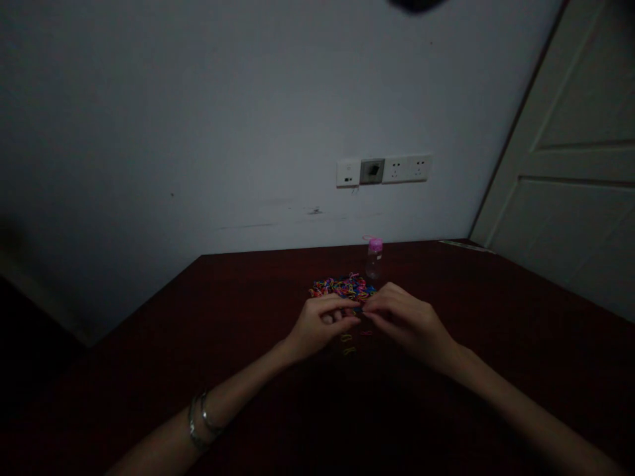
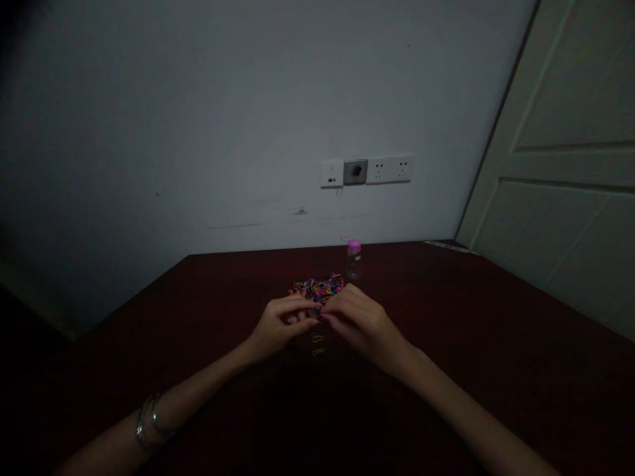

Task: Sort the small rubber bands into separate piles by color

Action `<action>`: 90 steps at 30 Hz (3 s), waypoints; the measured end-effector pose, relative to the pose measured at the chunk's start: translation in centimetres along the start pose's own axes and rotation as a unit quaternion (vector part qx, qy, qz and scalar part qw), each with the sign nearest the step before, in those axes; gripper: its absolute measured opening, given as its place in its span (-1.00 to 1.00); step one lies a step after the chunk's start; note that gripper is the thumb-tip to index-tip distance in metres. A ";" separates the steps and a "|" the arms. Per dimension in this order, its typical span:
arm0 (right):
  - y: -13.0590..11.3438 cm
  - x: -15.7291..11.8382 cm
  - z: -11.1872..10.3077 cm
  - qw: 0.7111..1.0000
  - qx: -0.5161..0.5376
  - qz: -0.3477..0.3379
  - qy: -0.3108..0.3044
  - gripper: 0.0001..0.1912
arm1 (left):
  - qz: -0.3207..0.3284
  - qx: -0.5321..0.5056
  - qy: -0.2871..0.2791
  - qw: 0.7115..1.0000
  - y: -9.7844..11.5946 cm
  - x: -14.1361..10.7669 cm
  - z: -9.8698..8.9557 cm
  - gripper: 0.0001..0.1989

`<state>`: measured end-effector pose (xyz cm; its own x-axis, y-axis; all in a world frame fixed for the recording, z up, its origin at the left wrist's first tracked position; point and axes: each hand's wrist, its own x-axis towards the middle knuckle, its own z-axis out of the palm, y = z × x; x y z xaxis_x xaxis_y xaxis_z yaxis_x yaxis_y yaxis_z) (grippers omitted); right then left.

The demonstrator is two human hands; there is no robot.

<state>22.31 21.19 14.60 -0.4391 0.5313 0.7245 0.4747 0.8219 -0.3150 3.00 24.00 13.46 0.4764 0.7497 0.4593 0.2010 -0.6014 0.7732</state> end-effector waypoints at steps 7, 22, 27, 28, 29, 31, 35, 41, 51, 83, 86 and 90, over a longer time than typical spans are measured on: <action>-1.3 0.2 -0.1 0.999 -0.030 -0.034 -0.003 -0.86 | 0.105 0.013 0.061 0.993 1.5 -0.4 -0.5 -0.84; -2.7 0.1 -0.1 0.993 0.025 0.008 0.119 -0.85 | 0.144 0.022 0.092 0.985 2.1 -0.8 -1.0 -0.90; -2.6 0.0 0.1 0.992 0.034 0.019 0.120 -0.85 | 0.136 0.022 0.092 0.986 2.2 -0.8 -1.0 -0.89; -2.6 0.0 0.1 0.992 0.034 0.023 0.119 -0.85 | 0.131 0.020 0.092 0.987 2.2 -0.8 -1.0 -0.88; -2.5 0.0 0.2 0.992 0.033 0.029 0.117 -0.85 | 0.125 0.017 0.091 0.988 2.1 -0.8 -0.9 -0.87; -2.5 -0.1 0.2 0.992 0.032 0.038 0.113 -0.86 | 0.115 0.008 0.091 0.989 2.1 -0.9 -0.9 -0.86; -2.1 -0.2 0.1 0.992 0.029 0.052 0.111 -0.90 | 0.092 -0.012 0.078 0.993 1.7 -0.9 -0.8 -0.86; 2.9 -2.1 -1.0 0.987 0.001 0.155 -0.036 -0.85 | -0.029 -0.029 0.054 0.998 -1.0 0.3 -1.5 -0.78; 8.9 -5.5 -0.5 0.940 0.072 0.255 -0.213 -0.83 | -0.191 0.042 0.034 0.980 -8.7 1.3 -4.5 -0.68; 12.4 -3.1 0.7 0.945 0.049 0.286 -0.151 -0.78 | -0.107 0.178 -0.120 0.971 -11.3 0.7 -5.9 -0.77; 12.4 -3.3 1.0 0.947 0.044 0.281 -0.149 -0.78 | -0.119 0.187 -0.109 0.969 -11.6 0.7 -5.9 -0.75; 12.5 -3.9 1.1 0.949 0.052 0.273 -0.148 -0.79 | -0.122 0.207 -0.091 0.966 -11.9 0.7 -5.8 -0.74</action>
<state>29.10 29.59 7.14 -0.3513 0.9061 0.2358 0.6230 0.4143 -0.6635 -4.07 33.24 7.15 0.5068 0.8450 0.1706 0.6345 -0.4996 0.5898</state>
